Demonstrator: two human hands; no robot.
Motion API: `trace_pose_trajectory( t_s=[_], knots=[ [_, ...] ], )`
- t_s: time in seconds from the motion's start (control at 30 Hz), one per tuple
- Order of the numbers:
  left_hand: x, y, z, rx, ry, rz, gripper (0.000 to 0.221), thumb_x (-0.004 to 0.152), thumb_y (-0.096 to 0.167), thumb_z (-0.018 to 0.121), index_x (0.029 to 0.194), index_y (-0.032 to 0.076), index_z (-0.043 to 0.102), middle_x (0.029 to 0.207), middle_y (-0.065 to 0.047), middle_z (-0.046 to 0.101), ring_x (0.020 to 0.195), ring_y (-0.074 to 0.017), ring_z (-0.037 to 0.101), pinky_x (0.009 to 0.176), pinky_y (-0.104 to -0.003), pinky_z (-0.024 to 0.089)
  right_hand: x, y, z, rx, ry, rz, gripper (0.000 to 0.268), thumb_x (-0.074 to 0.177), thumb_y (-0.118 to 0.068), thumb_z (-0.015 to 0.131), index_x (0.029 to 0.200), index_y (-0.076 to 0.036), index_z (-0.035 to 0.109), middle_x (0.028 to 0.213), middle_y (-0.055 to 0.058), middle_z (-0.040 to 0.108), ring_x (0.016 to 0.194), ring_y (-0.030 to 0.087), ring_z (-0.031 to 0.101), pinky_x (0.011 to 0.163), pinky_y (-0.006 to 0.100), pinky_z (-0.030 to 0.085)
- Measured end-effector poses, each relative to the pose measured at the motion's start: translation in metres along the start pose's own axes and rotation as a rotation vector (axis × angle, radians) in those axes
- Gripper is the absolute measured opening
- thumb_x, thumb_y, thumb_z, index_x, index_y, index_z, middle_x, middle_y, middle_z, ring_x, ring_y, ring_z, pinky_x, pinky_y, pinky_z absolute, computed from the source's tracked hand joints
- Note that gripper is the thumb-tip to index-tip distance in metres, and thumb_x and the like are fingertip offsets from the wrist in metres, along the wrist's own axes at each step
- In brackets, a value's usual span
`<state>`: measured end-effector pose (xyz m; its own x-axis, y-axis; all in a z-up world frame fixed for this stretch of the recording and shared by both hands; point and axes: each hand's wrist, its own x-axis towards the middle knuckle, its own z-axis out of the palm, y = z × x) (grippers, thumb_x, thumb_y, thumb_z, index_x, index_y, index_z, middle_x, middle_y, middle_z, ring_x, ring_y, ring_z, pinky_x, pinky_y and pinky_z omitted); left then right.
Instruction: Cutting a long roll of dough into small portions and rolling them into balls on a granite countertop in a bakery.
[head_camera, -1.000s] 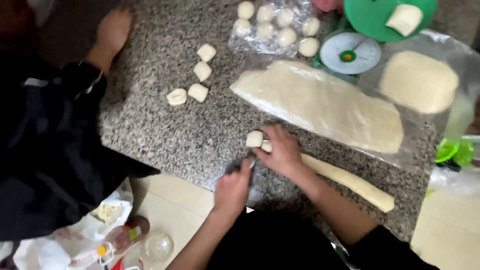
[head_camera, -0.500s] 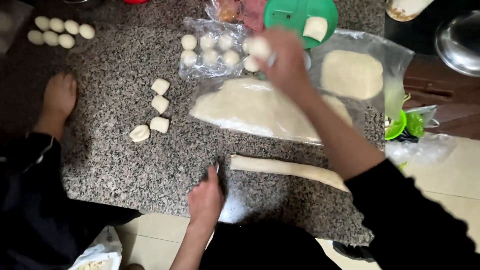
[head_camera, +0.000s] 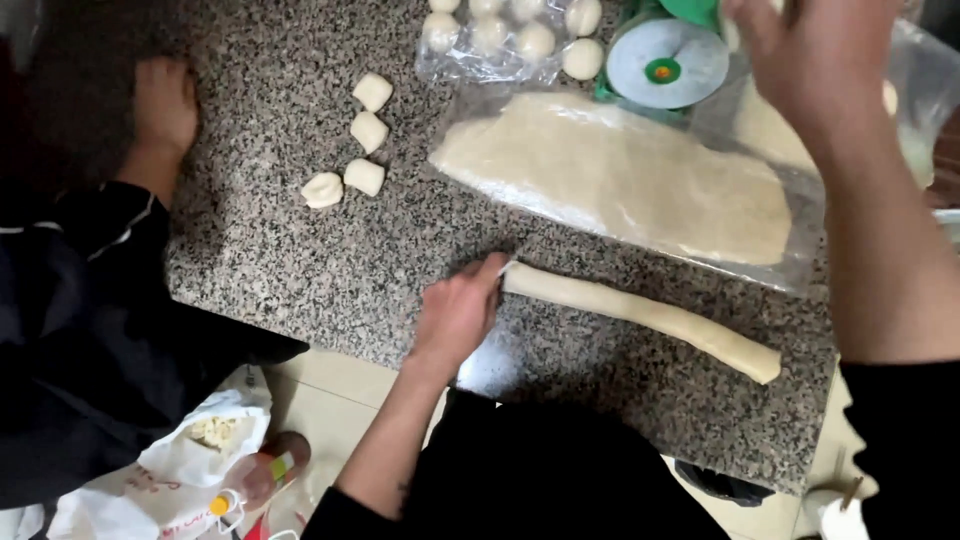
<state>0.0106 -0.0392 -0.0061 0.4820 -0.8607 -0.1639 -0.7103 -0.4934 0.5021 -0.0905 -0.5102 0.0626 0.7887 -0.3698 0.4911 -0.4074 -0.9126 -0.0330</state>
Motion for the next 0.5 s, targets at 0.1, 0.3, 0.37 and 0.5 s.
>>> trace_pose_trajectory(
  t_s=[0.1, 0.3, 0.37, 0.5],
  knots=[
    [0.004, 0.002, 0.011, 0.119, 0.059, 0.078, 0.051, 0.099, -0.013, 0.067, 0.143, 0.013, 0.070, 0.097, -0.010, 0.081, 0.060, -0.0209, 0.074, 0.041, -0.036, 0.061, -0.009, -0.075, -0.038, 0.531, -0.211, 0.261, 0.029, 0.134, -0.024, 0.089, 0.126, -0.010, 0.065, 0.109, 0.013, 0.066, 0.082, 0.021, 0.063, 0.074, 0.040, 0.055],
    [0.012, 0.015, 0.027, 0.264, -0.014, 0.019, 0.047, 0.103, 0.001, 0.064, 0.146, 0.017, 0.067, 0.094, -0.011, 0.078, 0.066, -0.0308, 0.077, 0.052, -0.046, 0.060, -0.056, -0.184, -0.034, 1.207, -0.593, 0.634, 0.037, 0.113, -0.022, 0.070, 0.147, -0.008, 0.071, 0.121, 0.015, 0.074, 0.090, 0.022, 0.076, 0.069, 0.028, 0.061],
    [0.015, 0.010, 0.022, 0.247, -0.028, -0.004, 0.039, 0.106, 0.009, 0.054, 0.142, 0.019, 0.065, 0.106, -0.014, 0.079, 0.083, -0.0431, 0.084, 0.070, -0.057, 0.065, -0.067, -0.208, -0.020, 1.344, -0.583, 0.679, 0.043, 0.109, -0.024, 0.077, 0.148, -0.005, 0.074, 0.109, 0.012, 0.071, 0.091, 0.019, 0.072, 0.073, 0.028, 0.061],
    [-0.005, -0.016, -0.023, 0.277, -0.089, 0.032, 0.037, 0.108, 0.013, 0.053, 0.140, 0.027, 0.067, 0.106, -0.013, 0.081, 0.090, -0.0420, 0.085, 0.075, -0.057, 0.066, -0.078, -0.234, -0.005, 1.306, -0.672, 0.673, 0.047, 0.112, -0.023, 0.073, 0.155, -0.004, 0.069, 0.126, 0.019, 0.070, 0.105, 0.025, 0.070, 0.084, 0.035, 0.065]
  ],
)
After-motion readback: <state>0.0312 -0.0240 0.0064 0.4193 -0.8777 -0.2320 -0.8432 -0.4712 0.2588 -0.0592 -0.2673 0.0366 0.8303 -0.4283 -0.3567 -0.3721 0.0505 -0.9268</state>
